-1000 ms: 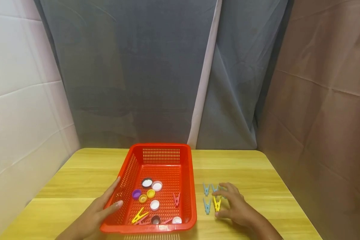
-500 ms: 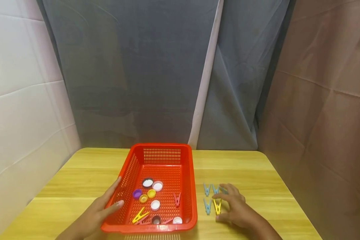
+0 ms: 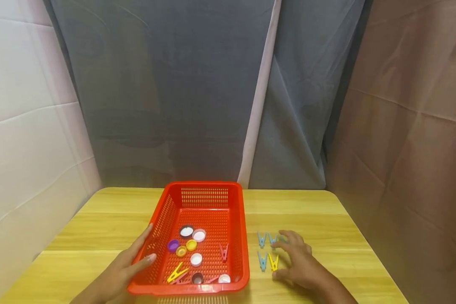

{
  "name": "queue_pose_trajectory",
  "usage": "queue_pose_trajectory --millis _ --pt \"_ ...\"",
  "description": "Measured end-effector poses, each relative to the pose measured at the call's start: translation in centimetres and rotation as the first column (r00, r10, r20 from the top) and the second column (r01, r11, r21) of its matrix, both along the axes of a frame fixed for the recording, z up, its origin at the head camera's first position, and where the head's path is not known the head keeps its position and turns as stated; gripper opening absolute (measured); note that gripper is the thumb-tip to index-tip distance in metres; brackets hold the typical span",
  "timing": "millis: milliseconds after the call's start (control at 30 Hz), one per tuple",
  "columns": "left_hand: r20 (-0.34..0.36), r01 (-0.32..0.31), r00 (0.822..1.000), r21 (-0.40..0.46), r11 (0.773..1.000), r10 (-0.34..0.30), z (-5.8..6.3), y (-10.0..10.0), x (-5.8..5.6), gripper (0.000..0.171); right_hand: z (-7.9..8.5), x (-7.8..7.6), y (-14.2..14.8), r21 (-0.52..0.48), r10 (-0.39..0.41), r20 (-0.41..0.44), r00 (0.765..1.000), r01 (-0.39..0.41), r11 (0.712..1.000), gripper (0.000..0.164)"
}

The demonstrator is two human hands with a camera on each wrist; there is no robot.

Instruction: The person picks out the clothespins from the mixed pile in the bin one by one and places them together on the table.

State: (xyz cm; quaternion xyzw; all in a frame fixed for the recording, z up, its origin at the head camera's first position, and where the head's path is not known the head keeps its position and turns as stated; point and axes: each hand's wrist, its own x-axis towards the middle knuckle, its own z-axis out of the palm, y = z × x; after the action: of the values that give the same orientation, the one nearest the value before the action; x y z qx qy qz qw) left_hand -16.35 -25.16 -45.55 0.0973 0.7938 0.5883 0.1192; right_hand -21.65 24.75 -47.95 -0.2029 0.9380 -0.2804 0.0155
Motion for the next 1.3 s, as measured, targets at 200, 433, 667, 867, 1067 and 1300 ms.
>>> queue_pose_trajectory --millis 200,433,667,867,1067,1300 --pt "0.004 0.005 1.000 0.011 1.000 -0.005 -0.20 -0.14 -0.01 0.088 0.31 0.20 -0.25 0.021 -0.055 -0.007 0.998 0.055 0.998 0.048" --pt "0.011 0.002 1.000 0.014 1.000 -0.002 -0.12 -0.07 0.09 0.088 0.16 0.06 -0.05 -0.030 -0.055 0.093 0.994 0.058 0.998 0.042" --pt "0.010 -0.007 1.000 -0.004 1.000 0.007 -0.08 -0.03 0.08 0.088 0.00 -0.03 0.05 -0.036 -0.055 0.108 0.993 0.060 0.998 0.040" --pt "0.012 -0.003 1.000 0.001 1.000 0.003 -0.09 -0.04 0.06 0.088 -0.09 -0.10 0.09 -0.035 -0.068 0.104 0.992 0.072 0.997 0.040" --pt "0.008 0.007 1.000 0.010 1.000 -0.007 -0.18 -0.09 0.02 0.088 -0.23 -0.10 0.12 -0.041 -0.066 0.101 0.993 0.071 0.997 0.040" --pt "0.000 0.009 1.000 0.012 1.000 -0.009 -0.19 -0.12 -0.10 0.088 -0.14 -0.01 0.15 -0.056 -0.055 0.113 0.992 0.061 0.997 0.039"
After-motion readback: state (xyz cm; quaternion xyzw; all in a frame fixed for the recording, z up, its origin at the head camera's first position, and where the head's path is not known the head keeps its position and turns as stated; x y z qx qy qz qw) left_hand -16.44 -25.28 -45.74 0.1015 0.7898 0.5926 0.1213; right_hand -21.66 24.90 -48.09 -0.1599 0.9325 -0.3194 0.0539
